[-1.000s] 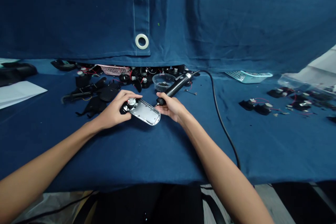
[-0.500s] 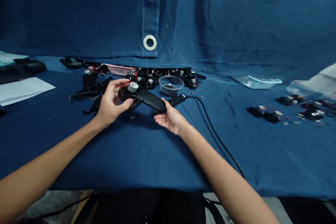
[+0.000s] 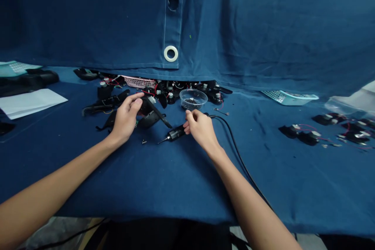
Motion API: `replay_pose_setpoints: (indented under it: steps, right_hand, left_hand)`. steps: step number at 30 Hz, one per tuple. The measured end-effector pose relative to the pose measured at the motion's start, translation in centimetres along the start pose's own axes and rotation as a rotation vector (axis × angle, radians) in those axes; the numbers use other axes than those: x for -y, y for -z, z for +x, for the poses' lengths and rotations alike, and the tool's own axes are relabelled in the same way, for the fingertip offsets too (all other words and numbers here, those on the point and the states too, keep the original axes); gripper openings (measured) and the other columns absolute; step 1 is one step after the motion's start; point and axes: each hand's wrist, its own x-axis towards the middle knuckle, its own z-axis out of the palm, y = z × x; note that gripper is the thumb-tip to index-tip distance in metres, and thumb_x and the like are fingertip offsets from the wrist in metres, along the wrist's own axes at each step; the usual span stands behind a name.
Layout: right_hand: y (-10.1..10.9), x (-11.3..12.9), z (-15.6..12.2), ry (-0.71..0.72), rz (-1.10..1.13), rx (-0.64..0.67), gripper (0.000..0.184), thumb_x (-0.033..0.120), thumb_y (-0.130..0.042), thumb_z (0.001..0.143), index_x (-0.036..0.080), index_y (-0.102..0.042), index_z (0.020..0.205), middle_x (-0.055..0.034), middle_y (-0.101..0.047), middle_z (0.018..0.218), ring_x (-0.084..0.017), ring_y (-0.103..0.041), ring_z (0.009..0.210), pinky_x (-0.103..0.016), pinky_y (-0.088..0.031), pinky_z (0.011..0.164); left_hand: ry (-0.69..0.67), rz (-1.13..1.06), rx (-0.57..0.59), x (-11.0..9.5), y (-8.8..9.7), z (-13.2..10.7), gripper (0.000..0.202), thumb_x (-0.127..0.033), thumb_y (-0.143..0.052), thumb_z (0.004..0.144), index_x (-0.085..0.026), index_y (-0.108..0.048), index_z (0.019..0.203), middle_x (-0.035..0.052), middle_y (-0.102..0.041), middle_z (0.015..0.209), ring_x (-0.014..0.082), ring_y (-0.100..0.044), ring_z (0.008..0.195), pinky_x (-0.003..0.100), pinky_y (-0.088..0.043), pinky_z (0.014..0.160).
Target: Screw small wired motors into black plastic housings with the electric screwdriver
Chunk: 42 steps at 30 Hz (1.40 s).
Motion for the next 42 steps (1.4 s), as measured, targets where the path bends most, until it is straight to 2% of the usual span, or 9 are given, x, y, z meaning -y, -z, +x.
replay_pose_setpoints:
  steps: [3, 5, 13, 21, 26, 30, 35, 39, 42]
  right_hand:
    - [0.2, 1.3, -0.9, 0.331, 0.105, 0.09, 0.036, 0.048, -0.052, 0.09, 0.022, -0.057, 0.114, -0.0072, -0.067, 0.11, -0.018, -0.065, 0.098, -0.034, -0.053, 0.087]
    - [-0.3, 1.9, -1.4, 0.429, 0.044, 0.198, 0.042, 0.043, -0.06, 0.086, 0.024, -0.054, 0.123, -0.0056, -0.062, 0.122, -0.019, -0.059, 0.11, -0.034, -0.048, 0.093]
    - [-1.2, 1.4, -1.6, 0.521, -0.262, 0.136, 0.027, 0.039, -0.054, 0.089, 0.017, -0.063, 0.102, 0.0006, -0.058, 0.075, -0.012, -0.049, 0.064, -0.025, -0.038, 0.061]
    - [-0.8, 1.6, -1.6, 0.495, -0.273, 0.194, 0.024, 0.037, -0.053, 0.089, 0.018, -0.052, 0.075, 0.005, -0.04, 0.064, -0.009, -0.035, 0.059, -0.023, -0.027, 0.056]
    - [-1.1, 1.4, -1.5, 0.488, -0.26, 0.164, 0.021, 0.036, -0.052, 0.089, 0.018, -0.054, 0.078, 0.0051, -0.041, 0.064, -0.009, -0.035, 0.058, -0.022, -0.027, 0.055]
    - [-0.9, 1.3, -1.3, 0.469, -0.297, 0.048, 0.028, 0.037, -0.049, 0.09, 0.017, -0.052, 0.071, 0.004, -0.042, 0.06, -0.01, -0.036, 0.056, -0.023, -0.027, 0.054]
    - [0.9, 1.4, -0.7, 0.407, -0.239, -0.182, 0.034, 0.044, -0.05, 0.088, 0.017, -0.052, 0.068, 0.003, -0.045, 0.06, -0.011, -0.039, 0.057, -0.023, -0.029, 0.053]
    - [4.3, 1.0, 0.9, 0.398, -0.129, -0.401, 0.031, 0.044, -0.054, 0.085, 0.015, -0.062, 0.076, 0.001, -0.056, 0.065, -0.014, -0.05, 0.062, -0.026, -0.039, 0.06]
    - [8.3, -0.4, 2.9, 0.422, -0.136, -0.591, 0.034, 0.048, -0.054, 0.084, 0.016, -0.064, 0.083, -0.0006, -0.06, 0.07, -0.016, -0.054, 0.065, -0.029, -0.045, 0.063]
  left_hand:
    - [0.091, 0.01, 0.018, 0.7, -0.2, 0.0, 0.046, -0.056, -0.048, 0.089, -0.018, -0.062, 0.11, 0.006, -0.065, 0.095, 0.0162, -0.06, 0.075, 0.027, -0.051, 0.06]
    - [0.14, 0.04, 0.076, 0.8, -0.4, -0.1, 0.049, -0.058, -0.044, 0.09, -0.017, -0.063, 0.106, 0.0059, -0.065, 0.089, 0.016, -0.06, 0.07, 0.026, -0.05, 0.057]
    - [0.166, 0.124, 0.314, 0.6, -0.7, -0.7, 0.055, -0.041, -0.065, 0.077, -0.015, -0.054, 0.125, 0.0086, -0.068, 0.103, 0.0219, -0.065, 0.09, 0.034, -0.05, 0.083]
    - [0.08, 0.25, 0.41, 0.7, -0.4, -0.3, 0.037, -0.037, -0.058, 0.08, -0.015, -0.061, 0.11, 0.0018, -0.067, 0.077, 0.0186, -0.063, 0.073, 0.029, -0.048, 0.069]
    - [0.118, 0.24, 0.39, 1.3, -0.7, -0.4, 0.043, -0.04, -0.059, 0.082, -0.014, -0.06, 0.116, 0.0049, -0.069, 0.086, 0.02, -0.065, 0.08, 0.03, -0.049, 0.074]
    - [0.171, 0.193, 0.368, 1.8, -0.8, -0.6, 0.069, -0.052, -0.062, 0.08, -0.015, -0.047, 0.136, 0.0095, -0.068, 0.11, 0.0238, -0.065, 0.098, 0.036, -0.049, 0.088]
    - [0.035, 0.246, 0.369, 0.6, -0.4, -0.9, 0.061, -0.054, -0.047, 0.09, -0.019, -0.042, 0.14, 0.0086, -0.057, 0.131, 0.0229, -0.055, 0.117, 0.037, -0.042, 0.101]
    - [-0.201, 0.38, 0.308, 0.2, 0.0, -0.7, 0.051, -0.045, -0.043, 0.096, -0.02, -0.041, 0.139, 0.0064, -0.053, 0.134, 0.0202, -0.046, 0.126, 0.038, -0.033, 0.108]
    - [-0.253, 0.438, 0.307, 0.7, 0.2, -0.4, 0.043, -0.041, -0.04, 0.098, -0.019, -0.045, 0.135, 0.0063, -0.056, 0.129, 0.0193, -0.048, 0.122, 0.038, -0.035, 0.106]
